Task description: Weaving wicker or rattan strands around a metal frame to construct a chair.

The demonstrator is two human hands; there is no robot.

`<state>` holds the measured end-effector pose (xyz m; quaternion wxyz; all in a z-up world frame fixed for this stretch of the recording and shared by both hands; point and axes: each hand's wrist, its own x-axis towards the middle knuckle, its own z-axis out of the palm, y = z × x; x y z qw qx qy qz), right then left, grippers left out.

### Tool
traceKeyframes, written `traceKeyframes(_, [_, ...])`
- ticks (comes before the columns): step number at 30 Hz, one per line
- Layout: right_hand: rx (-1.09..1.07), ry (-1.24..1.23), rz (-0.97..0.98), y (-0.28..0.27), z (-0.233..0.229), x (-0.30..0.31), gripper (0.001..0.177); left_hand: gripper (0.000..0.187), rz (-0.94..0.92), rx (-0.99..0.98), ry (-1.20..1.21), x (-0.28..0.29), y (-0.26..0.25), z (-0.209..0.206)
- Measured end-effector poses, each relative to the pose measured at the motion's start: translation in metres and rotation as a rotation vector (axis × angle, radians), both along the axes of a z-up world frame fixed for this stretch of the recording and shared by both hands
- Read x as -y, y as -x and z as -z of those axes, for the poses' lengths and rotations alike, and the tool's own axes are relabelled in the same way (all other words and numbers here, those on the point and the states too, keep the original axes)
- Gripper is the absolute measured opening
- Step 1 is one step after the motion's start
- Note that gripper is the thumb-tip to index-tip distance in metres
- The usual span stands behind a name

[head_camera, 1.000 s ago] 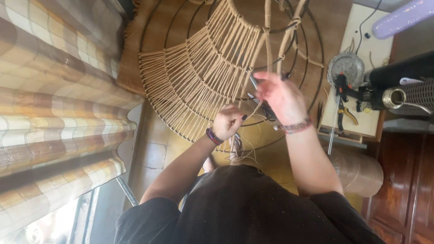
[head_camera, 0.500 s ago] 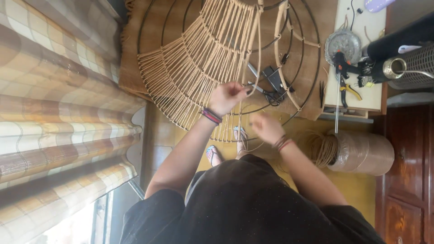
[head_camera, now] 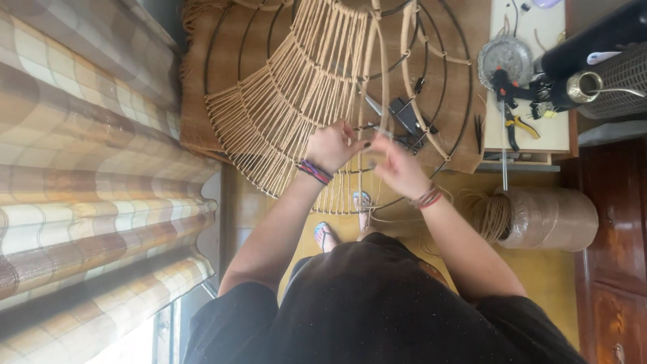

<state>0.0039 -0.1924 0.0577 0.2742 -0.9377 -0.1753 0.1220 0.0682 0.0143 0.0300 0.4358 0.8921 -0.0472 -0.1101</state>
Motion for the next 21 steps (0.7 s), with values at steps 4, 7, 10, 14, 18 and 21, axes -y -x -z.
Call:
traceKeyframes(4, [0.11, -0.49, 0.035, -0.012, -0.025, 0.003, 0.021, 0.026, -0.003, 0.273, -0.272, 0.012, 0.011, -0.005])
traceKeyframes(7, [0.061, 0.179, -0.068, 0.02, 0.078, 0.018, 0.019, 0.019, -0.032, 0.007, 0.385, 0.007, 0.024, -0.053])
traceKeyframes(10, [-0.221, 0.457, -0.175, 0.029, 0.113, 0.028, 0.026, 0.026, -0.033, -0.143, 0.622, 0.008, 0.019, -0.008])
traceKeyframes(14, [-0.102, -0.787, -0.023, -0.025, -0.027, 0.005, 0.077, 0.039, 0.016, 0.239, -0.254, 0.017, 0.008, 0.01])
traceKeyframes(18, [0.043, -0.552, 0.158, -0.004, -0.024, 0.004, 0.032, 0.018, -0.047, 0.265, -0.186, 0.021, 0.015, 0.0])
traceKeyframes(21, [-0.082, 0.343, 0.046, 0.017, 0.053, 0.017, 0.046, 0.031, -0.101, -0.218, 0.566, 0.011, 0.029, -0.052])
